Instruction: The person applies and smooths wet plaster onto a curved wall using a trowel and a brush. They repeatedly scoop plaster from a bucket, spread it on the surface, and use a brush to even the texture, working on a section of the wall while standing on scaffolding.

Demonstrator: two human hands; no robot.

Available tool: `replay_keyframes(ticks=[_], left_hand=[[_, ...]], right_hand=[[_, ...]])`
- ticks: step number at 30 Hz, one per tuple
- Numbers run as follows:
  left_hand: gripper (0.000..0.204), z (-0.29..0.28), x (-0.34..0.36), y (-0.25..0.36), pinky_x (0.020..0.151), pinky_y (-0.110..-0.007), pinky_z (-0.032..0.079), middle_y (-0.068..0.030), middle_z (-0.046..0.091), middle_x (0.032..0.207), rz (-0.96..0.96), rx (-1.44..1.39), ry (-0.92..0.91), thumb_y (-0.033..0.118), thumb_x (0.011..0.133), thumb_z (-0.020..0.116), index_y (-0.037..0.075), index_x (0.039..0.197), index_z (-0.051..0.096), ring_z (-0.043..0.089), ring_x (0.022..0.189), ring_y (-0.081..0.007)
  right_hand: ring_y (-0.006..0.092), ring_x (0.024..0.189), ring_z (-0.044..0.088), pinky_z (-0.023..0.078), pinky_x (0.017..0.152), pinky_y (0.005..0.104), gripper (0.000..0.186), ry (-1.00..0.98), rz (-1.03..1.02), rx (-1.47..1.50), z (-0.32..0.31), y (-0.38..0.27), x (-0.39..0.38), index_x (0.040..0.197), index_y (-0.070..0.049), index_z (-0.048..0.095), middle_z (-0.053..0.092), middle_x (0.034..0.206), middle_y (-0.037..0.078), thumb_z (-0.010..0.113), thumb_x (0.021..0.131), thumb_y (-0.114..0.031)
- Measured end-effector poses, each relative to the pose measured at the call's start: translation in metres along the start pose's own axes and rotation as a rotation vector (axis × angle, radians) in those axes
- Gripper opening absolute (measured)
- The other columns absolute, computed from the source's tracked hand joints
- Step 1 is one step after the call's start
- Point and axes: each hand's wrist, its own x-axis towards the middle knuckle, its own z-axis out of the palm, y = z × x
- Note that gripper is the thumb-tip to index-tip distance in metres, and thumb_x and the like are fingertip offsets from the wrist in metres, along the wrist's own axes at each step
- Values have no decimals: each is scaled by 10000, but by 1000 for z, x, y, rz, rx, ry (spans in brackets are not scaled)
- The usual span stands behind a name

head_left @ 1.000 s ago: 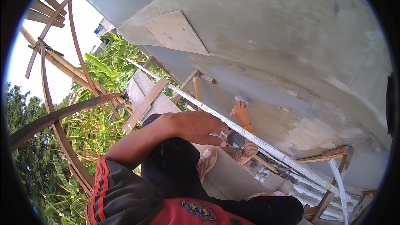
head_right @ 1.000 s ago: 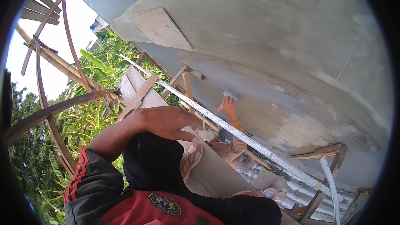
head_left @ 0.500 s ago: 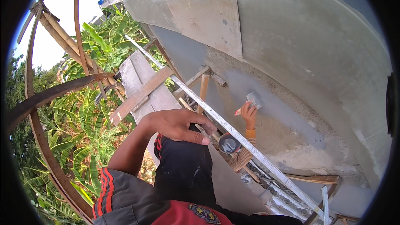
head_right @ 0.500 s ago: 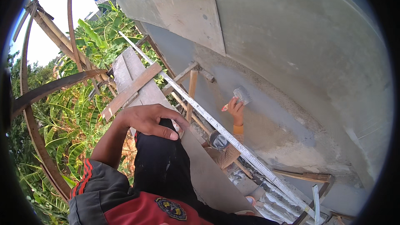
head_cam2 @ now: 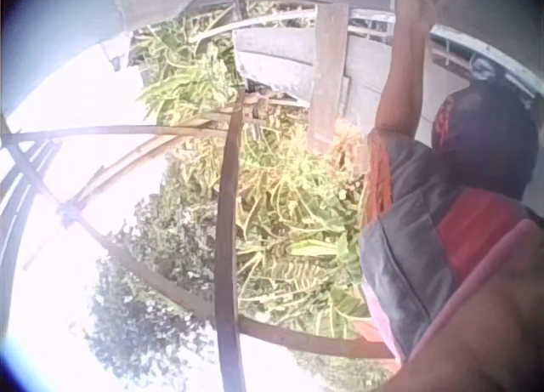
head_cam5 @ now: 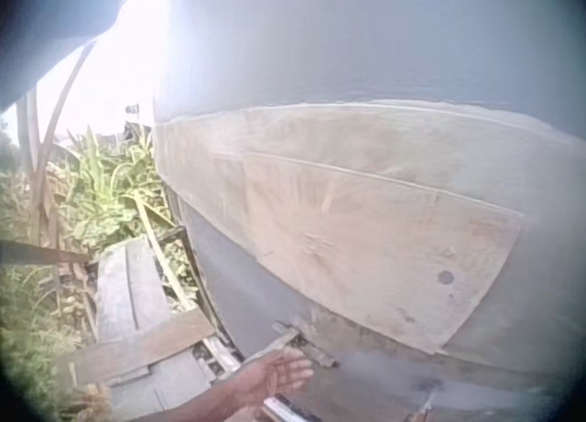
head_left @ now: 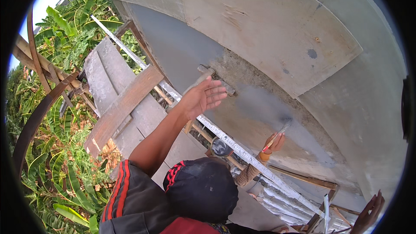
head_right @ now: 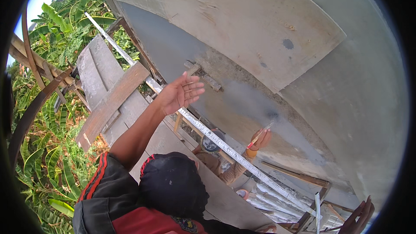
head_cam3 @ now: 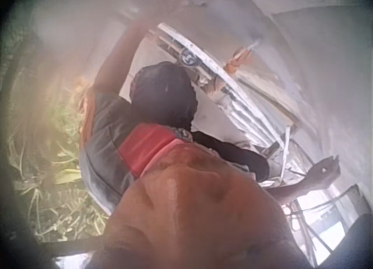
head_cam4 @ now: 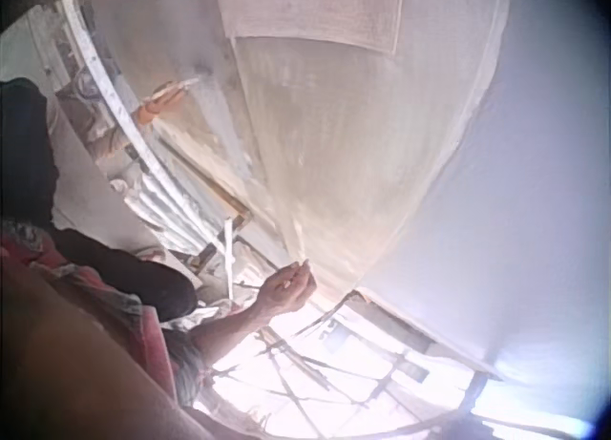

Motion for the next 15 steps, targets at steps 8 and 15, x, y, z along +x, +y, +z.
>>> replay_keyframes(ticks=[8,15], left_hand=[[758,16,134,75,1362,-510,212,-199,306,1761,499,-722,-36,505,1159,438,-21,1680,275,273,1647,-341],[752,9,133,75,1370,-527,169,-188,298,1769,522,-794,-144,458,1138,468,-35,1673,278,267,1649,-352]], right_hand=[[307,906,755,591,755,431,240,-372,316,-102,-39,-22,-15,1258,-47,793,778,1059,157,757,1026,-100],[188,941,629,519,776,333,316,-552,459,-68,-58,45,-24,1446,-19,655,709,1185,116,594,1146,-99]])
